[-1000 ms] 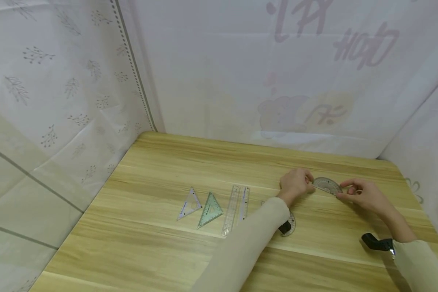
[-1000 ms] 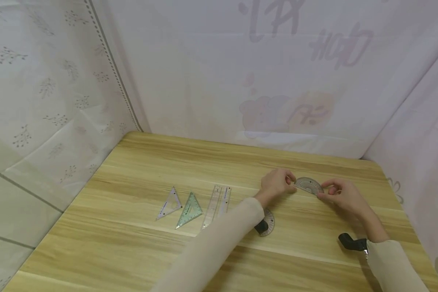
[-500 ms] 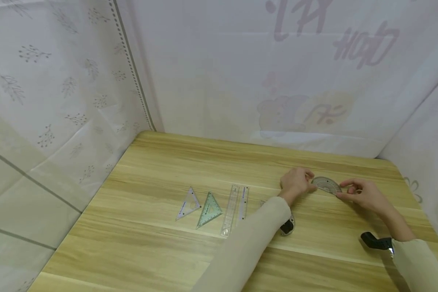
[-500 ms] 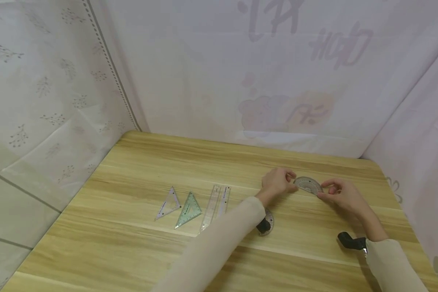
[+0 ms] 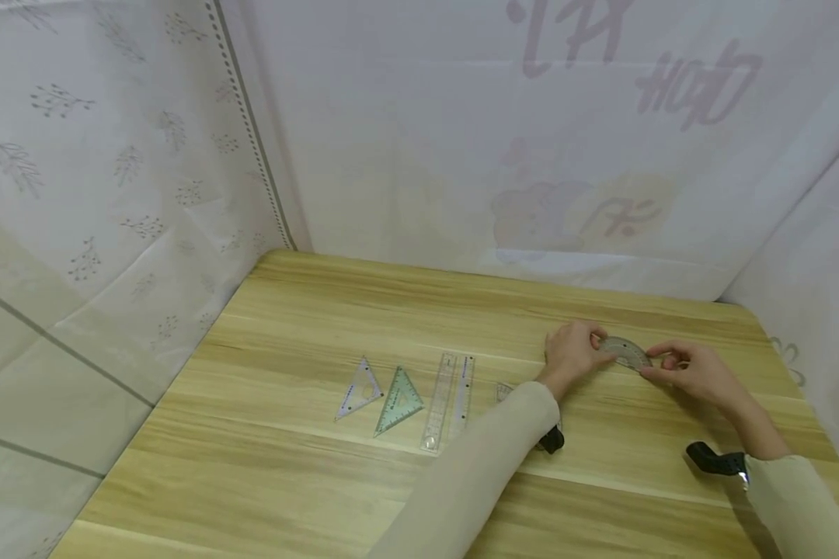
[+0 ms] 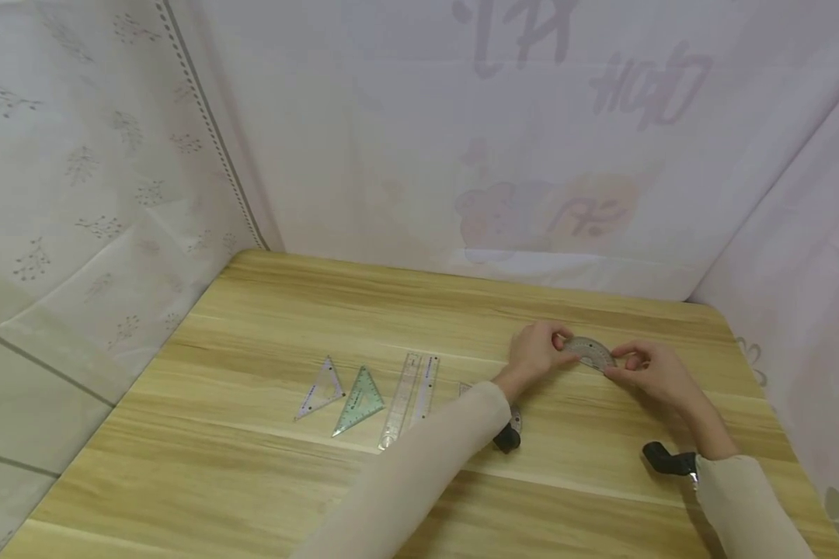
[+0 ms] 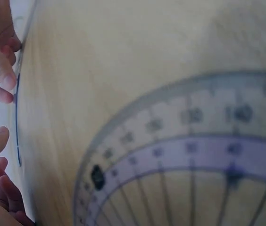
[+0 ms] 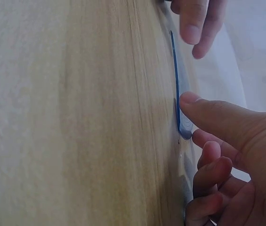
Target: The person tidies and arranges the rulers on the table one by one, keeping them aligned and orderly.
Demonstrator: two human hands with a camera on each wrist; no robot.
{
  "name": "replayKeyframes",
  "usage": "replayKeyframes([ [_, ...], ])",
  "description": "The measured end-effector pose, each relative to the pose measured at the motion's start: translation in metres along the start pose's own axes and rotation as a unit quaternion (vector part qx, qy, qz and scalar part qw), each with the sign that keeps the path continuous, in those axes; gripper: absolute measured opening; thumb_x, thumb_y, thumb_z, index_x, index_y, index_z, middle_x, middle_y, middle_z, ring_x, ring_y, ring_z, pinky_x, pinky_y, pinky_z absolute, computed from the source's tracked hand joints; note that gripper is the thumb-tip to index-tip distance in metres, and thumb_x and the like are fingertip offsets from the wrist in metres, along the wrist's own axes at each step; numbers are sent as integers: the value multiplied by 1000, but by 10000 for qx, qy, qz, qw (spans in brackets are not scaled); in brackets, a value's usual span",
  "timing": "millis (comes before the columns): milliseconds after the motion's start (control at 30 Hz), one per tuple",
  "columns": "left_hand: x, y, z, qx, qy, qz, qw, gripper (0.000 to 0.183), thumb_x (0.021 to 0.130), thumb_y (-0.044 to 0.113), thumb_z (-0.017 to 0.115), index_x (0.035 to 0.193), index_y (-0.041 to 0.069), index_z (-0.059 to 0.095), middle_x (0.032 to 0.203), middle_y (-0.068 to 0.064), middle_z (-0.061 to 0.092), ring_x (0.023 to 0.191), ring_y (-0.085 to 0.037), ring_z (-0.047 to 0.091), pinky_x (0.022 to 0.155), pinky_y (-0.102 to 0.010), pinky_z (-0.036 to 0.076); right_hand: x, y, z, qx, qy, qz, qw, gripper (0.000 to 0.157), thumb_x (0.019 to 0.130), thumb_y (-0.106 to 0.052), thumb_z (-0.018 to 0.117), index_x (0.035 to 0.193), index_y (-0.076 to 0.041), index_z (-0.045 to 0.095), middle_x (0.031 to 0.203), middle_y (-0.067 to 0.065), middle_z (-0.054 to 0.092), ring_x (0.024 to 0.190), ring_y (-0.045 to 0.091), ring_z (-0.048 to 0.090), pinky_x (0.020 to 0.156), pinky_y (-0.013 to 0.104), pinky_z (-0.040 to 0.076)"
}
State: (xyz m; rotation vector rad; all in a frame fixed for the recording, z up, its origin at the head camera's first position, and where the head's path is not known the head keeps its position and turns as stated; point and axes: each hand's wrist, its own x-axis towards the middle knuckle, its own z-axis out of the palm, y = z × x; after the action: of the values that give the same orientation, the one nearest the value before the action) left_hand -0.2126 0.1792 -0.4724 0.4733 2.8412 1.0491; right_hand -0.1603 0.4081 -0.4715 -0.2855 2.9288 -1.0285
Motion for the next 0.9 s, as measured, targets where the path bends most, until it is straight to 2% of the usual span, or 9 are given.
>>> replayKeyframes([
  [167, 1, -2, 3, 402, 79, 22, 9992, 30, 83, 45, 85, 108, 32, 77, 71, 25, 57, 67, 7, 47, 71, -20, 32, 1, 1, 1, 21, 14, 16, 10000, 39, 92, -24, 80, 118, 2, 68, 86, 6, 61, 75, 15, 53, 60, 27, 42],
  [433, 5, -7, 9, 800, -17, 72, 9968, 32, 81, 46, 86, 109, 33, 77, 69, 25, 55, 65, 6, 46, 68, -20, 31, 2, 3, 1, -23, -4, 39, 10000, 40, 91, -23, 80, 118, 4, 68, 85, 6, 60, 74, 14, 52, 60, 26, 41],
  [667, 6, -9, 11, 853, -23, 3, 9964, 33, 81, 48, 85, 110, 34, 77, 69, 26, 54, 64, 7, 45, 68, -18, 31, 3, 3, 2, 32, 6, 122, 9999, 40, 91, -22, 81, 116, 5, 68, 85, 6, 60, 73, 12, 52, 58, 26, 41],
  [900, 7, -4, 13, 1075, 97, -226, 9939, 33, 80, 52, 85, 108, 38, 77, 69, 27, 54, 67, 6, 48, 70, -19, 33, 3, 1, 2, 79, -21, 191, 9998, 40, 91, -23, 80, 117, 6, 67, 87, 8, 59, 74, 13, 52, 58, 26, 42],
])
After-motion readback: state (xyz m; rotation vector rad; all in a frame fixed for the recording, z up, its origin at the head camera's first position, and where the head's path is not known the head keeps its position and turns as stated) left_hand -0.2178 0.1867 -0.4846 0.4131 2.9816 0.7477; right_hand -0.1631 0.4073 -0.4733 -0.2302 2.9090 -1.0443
